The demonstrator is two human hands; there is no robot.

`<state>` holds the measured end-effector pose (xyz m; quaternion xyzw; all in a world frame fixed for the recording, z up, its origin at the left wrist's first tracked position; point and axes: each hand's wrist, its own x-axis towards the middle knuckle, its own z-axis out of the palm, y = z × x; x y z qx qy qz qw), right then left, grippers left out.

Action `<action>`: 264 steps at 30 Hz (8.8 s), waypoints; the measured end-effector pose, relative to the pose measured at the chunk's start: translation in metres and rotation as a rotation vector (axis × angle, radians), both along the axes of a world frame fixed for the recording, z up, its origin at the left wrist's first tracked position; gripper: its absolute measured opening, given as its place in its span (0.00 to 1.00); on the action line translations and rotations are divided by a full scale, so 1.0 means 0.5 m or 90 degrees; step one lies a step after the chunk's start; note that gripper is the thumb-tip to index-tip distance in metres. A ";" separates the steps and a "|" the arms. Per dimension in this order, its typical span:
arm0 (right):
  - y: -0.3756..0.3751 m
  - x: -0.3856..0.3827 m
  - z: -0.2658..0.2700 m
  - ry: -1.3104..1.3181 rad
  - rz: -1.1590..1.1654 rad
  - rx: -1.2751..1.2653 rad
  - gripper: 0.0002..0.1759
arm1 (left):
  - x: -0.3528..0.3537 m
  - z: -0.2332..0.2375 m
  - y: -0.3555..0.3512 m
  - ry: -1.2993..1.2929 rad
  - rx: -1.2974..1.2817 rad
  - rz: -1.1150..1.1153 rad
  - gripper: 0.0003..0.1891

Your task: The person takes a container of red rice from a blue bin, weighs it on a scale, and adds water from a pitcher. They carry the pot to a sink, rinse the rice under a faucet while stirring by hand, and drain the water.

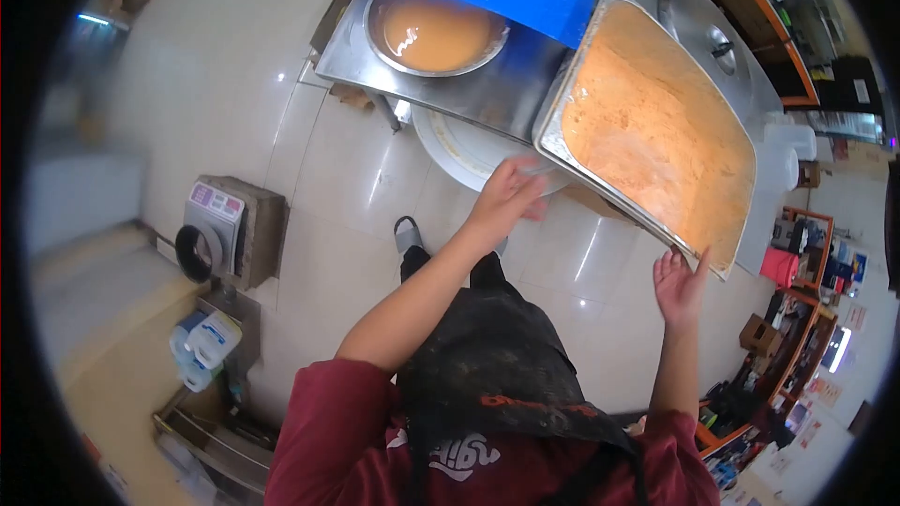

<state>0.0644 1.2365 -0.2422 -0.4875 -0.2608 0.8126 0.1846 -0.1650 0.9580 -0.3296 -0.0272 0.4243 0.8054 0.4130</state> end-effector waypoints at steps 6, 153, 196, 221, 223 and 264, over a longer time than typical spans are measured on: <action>-0.147 0.037 -0.169 -0.254 0.566 0.040 0.35 | 0.036 -0.389 -0.065 -0.265 -0.390 0.081 0.28; -1.352 -0.471 -0.120 0.140 1.021 -0.276 0.45 | 1.183 -0.375 -1.077 -0.537 -0.511 0.390 0.24; -2.521 -0.921 -0.705 1.014 1.249 1.453 0.27 | 0.660 -0.037 -1.005 -1.018 -0.125 0.921 0.20; -1.096 -0.452 -0.377 -0.268 0.854 -0.009 0.14 | 0.830 -0.345 -1.703 -0.351 -0.670 0.361 0.14; -0.950 -0.357 -0.364 -0.274 0.773 0.021 0.15 | 0.665 -0.309 -1.645 -0.254 -0.726 0.262 0.14; -0.213 -0.574 -0.798 -0.389 0.792 1.014 0.29 | -0.042 -0.271 -0.100 -0.043 0.273 0.026 0.39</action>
